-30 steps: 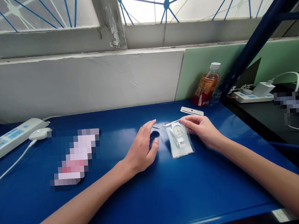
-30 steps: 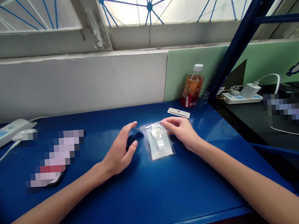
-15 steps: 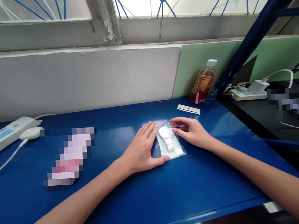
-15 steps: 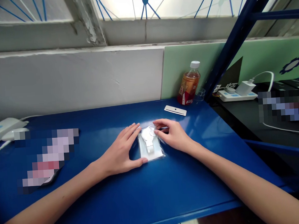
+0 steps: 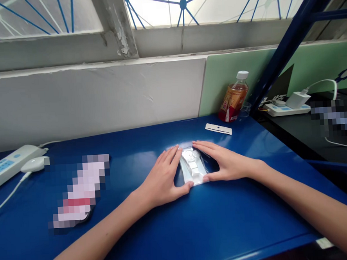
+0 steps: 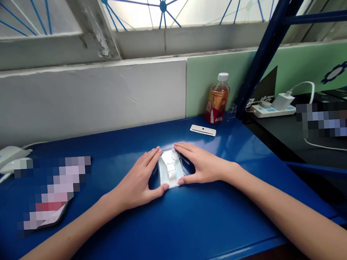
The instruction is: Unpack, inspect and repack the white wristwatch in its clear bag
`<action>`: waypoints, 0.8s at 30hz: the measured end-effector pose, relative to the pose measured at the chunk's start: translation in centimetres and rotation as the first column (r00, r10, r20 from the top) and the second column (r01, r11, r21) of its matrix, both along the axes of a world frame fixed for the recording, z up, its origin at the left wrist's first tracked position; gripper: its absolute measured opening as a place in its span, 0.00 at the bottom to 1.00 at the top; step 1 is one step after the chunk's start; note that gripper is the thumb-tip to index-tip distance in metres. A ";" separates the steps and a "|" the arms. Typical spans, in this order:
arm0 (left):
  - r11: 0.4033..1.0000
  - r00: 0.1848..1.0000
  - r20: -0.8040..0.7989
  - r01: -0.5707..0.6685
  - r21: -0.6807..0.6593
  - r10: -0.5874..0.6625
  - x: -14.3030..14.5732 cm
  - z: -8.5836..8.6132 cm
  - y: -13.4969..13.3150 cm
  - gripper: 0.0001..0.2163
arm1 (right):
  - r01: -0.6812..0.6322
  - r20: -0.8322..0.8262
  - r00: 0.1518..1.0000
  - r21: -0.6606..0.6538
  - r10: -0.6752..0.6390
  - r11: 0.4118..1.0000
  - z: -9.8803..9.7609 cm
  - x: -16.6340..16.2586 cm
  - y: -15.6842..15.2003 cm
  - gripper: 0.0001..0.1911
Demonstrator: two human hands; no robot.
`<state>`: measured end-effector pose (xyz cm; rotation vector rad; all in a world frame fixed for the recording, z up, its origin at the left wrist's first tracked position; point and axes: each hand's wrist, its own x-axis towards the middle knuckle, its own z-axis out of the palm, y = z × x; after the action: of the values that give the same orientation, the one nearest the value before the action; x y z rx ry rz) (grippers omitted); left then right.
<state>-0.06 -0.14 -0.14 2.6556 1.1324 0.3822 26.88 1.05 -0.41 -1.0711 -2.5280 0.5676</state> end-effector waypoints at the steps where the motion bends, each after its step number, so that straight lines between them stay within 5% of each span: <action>1: 1.000 1.000 0.006 0.009 -0.006 -0.009 -0.2 0.1 0.1 0.42 | -0.005 0.010 1.000 0.002 0.005 1.000 0.0 0.0 0.0 0.54; 24: 1.000 0.999 0.036 -0.019 -0.025 0.020 -0.3 -0.1 0.0 0.42 | -0.007 0.042 0.999 0.016 0.006 1.000 0.1 -0.1 -0.2 0.54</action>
<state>-0.38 -0.10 -0.26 2.6077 1.1454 0.4150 26.82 0.89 -0.35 -1.0800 -2.5684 0.5307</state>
